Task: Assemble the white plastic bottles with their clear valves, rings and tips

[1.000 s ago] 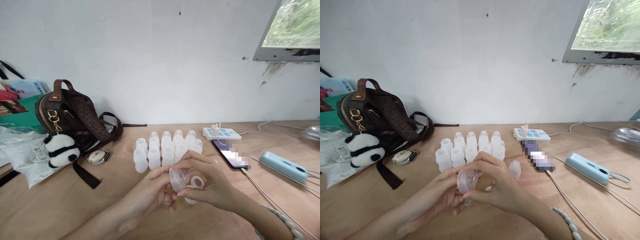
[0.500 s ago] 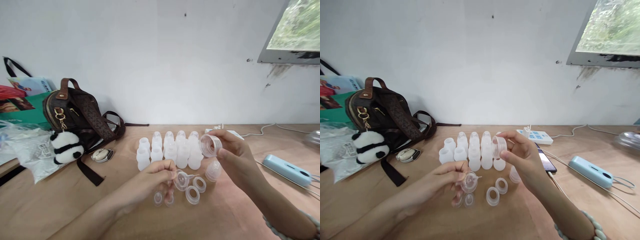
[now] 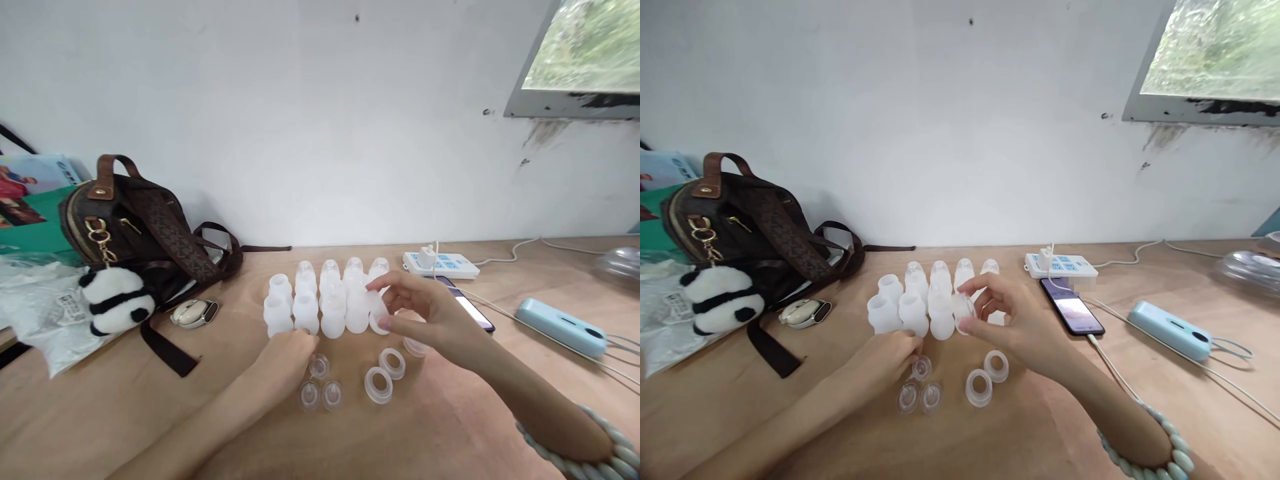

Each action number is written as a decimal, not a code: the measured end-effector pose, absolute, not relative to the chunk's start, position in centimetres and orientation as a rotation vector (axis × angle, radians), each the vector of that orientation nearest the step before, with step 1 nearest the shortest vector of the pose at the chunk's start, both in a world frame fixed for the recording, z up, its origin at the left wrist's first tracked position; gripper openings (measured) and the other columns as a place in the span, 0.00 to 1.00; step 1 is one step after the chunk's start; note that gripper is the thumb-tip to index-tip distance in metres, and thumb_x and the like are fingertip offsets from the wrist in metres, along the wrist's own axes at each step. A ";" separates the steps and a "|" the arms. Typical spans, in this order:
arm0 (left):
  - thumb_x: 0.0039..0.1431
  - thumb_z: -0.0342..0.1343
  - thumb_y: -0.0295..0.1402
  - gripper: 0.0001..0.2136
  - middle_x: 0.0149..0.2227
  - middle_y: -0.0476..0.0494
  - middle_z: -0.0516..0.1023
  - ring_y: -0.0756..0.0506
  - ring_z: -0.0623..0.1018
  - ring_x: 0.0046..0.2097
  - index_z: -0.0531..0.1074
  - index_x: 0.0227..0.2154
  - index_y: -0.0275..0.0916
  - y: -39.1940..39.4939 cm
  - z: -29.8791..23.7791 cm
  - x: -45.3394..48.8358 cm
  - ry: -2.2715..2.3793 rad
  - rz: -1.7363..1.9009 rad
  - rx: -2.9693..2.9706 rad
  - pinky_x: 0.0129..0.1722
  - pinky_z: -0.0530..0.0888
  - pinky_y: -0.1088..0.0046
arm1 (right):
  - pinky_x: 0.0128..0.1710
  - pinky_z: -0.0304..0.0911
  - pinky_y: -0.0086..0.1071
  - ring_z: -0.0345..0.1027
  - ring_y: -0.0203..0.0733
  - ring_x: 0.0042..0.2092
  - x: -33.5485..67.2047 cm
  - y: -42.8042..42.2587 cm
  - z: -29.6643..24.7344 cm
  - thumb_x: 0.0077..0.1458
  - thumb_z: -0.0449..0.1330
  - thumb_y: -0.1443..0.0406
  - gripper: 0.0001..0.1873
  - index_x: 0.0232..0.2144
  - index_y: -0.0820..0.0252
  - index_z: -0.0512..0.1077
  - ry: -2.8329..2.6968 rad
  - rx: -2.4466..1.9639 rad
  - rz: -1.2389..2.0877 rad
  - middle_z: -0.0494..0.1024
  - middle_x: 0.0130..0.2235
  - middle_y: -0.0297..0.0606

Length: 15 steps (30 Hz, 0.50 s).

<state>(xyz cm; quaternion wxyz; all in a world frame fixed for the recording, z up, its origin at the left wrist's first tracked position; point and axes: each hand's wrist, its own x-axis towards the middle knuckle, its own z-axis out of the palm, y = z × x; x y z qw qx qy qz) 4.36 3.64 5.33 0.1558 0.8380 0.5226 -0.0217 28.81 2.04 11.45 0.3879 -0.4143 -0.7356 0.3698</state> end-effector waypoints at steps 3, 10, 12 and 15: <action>0.57 0.45 0.18 0.15 0.37 0.37 0.79 0.40 0.77 0.35 0.76 0.34 0.36 3.7 5.4 4.2 1.450 -0.036 2.448 0.30 0.62 0.67 | 0.36 0.64 0.33 0.70 0.39 0.37 28.6 1.7 11.6 0.52 0.64 0.68 0.13 0.41 0.53 0.73 -2.269 -1.286 0.733 0.75 0.39 0.32; 0.49 0.50 0.18 0.13 0.32 0.47 0.76 0.46 0.72 0.32 0.76 0.29 0.40 3.6 5.1 3.5 1.183 0.078 2.484 0.27 0.59 0.72 | 0.33 0.59 0.32 0.71 0.43 0.40 26.6 1.7 9.1 0.49 0.59 0.81 0.17 0.39 0.62 0.72 -2.796 -1.377 0.341 0.75 0.44 0.41; 0.49 0.51 0.20 0.11 0.30 0.48 0.75 0.46 0.71 0.30 0.75 0.27 0.41 3.6 5.1 3.3 1.160 0.115 2.474 0.27 0.58 0.72 | 0.34 0.60 0.33 0.71 0.44 0.41 26.2 2.0 7.9 0.48 0.57 0.82 0.17 0.38 0.64 0.71 -2.855 -1.297 0.290 0.75 0.44 0.43; 0.50 0.50 0.20 0.12 0.28 0.48 0.74 0.46 0.70 0.29 0.75 0.26 0.42 3.3 5.5 3.4 1.148 0.171 2.459 0.26 0.57 0.71 | 0.34 0.60 0.33 0.69 0.43 0.40 25.9 2.4 6.4 0.46 0.54 0.83 0.18 0.36 0.64 0.71 -2.920 -1.194 0.264 0.74 0.43 0.43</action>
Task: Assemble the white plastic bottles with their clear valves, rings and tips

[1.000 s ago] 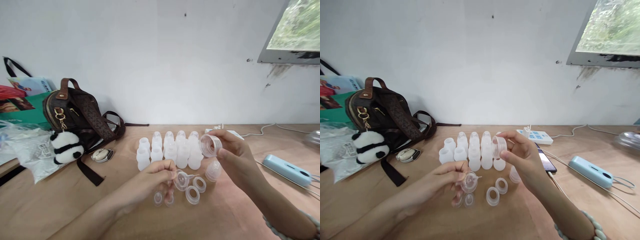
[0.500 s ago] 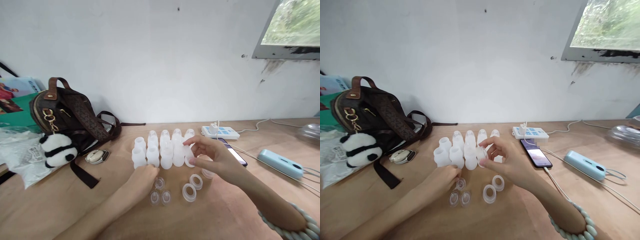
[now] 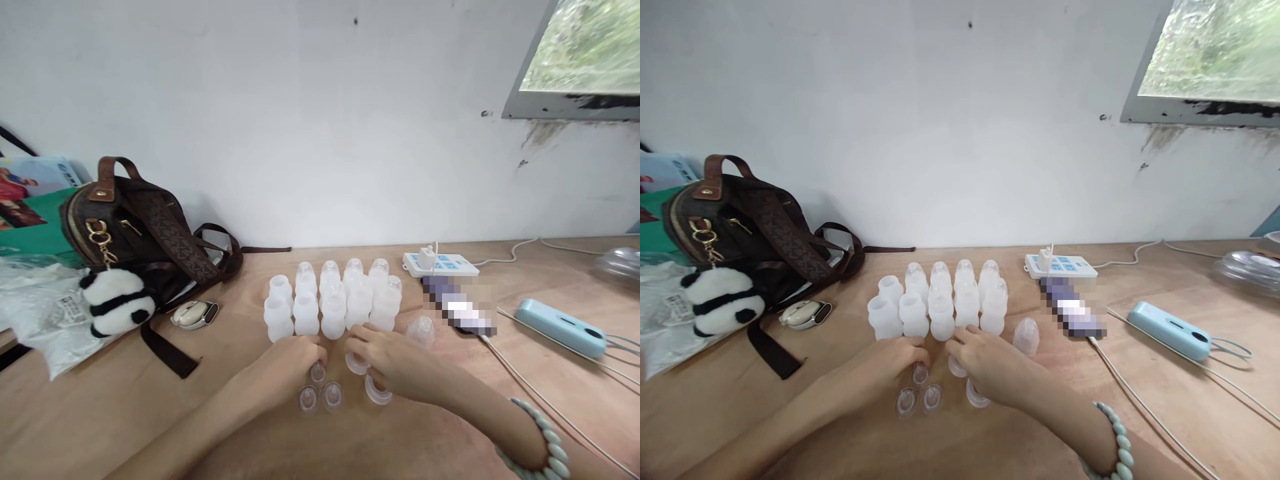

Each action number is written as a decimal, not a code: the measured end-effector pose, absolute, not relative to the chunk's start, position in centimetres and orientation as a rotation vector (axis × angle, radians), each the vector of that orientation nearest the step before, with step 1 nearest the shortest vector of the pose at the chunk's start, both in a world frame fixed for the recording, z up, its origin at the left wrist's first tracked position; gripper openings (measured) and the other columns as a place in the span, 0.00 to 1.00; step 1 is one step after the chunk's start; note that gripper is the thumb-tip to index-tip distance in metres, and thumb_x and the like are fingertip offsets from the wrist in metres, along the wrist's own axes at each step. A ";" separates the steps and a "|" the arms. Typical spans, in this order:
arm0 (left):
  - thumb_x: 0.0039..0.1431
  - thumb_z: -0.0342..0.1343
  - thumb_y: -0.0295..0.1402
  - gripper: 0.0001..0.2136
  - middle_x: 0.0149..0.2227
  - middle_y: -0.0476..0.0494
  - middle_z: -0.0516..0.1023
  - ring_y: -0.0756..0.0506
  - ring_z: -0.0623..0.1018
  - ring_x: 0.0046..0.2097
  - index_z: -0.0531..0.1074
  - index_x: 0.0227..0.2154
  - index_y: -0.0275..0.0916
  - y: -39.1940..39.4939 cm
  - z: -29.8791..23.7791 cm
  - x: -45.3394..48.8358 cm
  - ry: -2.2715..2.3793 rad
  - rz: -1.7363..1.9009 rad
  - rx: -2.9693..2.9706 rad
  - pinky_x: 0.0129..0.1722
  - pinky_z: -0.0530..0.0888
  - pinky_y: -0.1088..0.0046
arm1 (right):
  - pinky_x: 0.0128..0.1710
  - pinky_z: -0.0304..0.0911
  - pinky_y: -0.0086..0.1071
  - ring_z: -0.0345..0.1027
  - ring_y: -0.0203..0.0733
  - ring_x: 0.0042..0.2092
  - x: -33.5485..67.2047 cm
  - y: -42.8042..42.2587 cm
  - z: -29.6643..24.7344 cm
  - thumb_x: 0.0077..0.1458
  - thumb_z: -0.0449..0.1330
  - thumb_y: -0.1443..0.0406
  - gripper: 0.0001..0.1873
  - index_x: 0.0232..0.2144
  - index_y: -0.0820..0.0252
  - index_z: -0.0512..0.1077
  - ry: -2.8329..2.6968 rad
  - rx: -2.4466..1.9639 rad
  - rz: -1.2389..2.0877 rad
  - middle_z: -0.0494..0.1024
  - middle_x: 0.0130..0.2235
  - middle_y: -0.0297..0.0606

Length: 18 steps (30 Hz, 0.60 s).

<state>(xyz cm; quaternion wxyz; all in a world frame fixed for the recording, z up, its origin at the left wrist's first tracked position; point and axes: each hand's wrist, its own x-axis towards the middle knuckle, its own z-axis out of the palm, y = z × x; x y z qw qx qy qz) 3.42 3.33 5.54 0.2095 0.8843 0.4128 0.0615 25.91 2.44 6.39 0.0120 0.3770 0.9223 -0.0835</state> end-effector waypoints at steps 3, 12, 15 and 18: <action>0.49 0.49 0.19 0.12 0.26 0.47 0.72 0.46 0.68 0.27 0.75 0.26 0.41 3.0 6.2 3.7 1.165 0.176 2.455 0.26 0.55 0.69 | 0.33 0.59 0.33 0.69 0.42 0.39 26.0 2.7 5.7 0.48 0.54 0.81 0.16 0.36 0.63 0.71 2.886 1.116 -0.298 0.74 0.43 0.43; 0.52 0.49 0.19 0.13 0.25 0.49 0.70 0.47 0.63 0.24 0.75 0.28 0.43 3.4 5.3 2.8 1.160 0.388 2.496 0.26 0.56 0.69 | 0.35 0.59 0.33 0.70 0.42 0.39 26.7 2.7 7.6 0.51 0.51 0.82 0.19 0.38 0.62 0.75 2.713 1.182 -0.477 0.75 0.43 0.41; 0.52 0.49 0.19 0.13 0.24 0.49 0.69 0.47 0.63 0.25 0.75 0.28 0.43 3.4 5.2 2.6 1.174 0.409 2.483 0.27 0.58 0.70 | 0.35 0.59 0.33 0.71 0.44 0.40 27.0 2.6 8.0 0.52 0.55 0.80 0.19 0.41 0.60 0.75 2.628 1.218 -0.505 0.74 0.47 0.43; 0.52 0.49 0.18 0.14 0.26 0.47 0.71 0.46 0.66 0.26 0.76 0.29 0.43 3.3 5.8 2.8 1.216 0.339 2.491 0.27 0.59 0.69 | 0.36 0.60 0.34 0.72 0.49 0.45 27.3 2.6 8.0 0.52 0.57 0.78 0.17 0.42 0.61 0.75 2.579 1.215 -0.541 0.74 0.47 0.44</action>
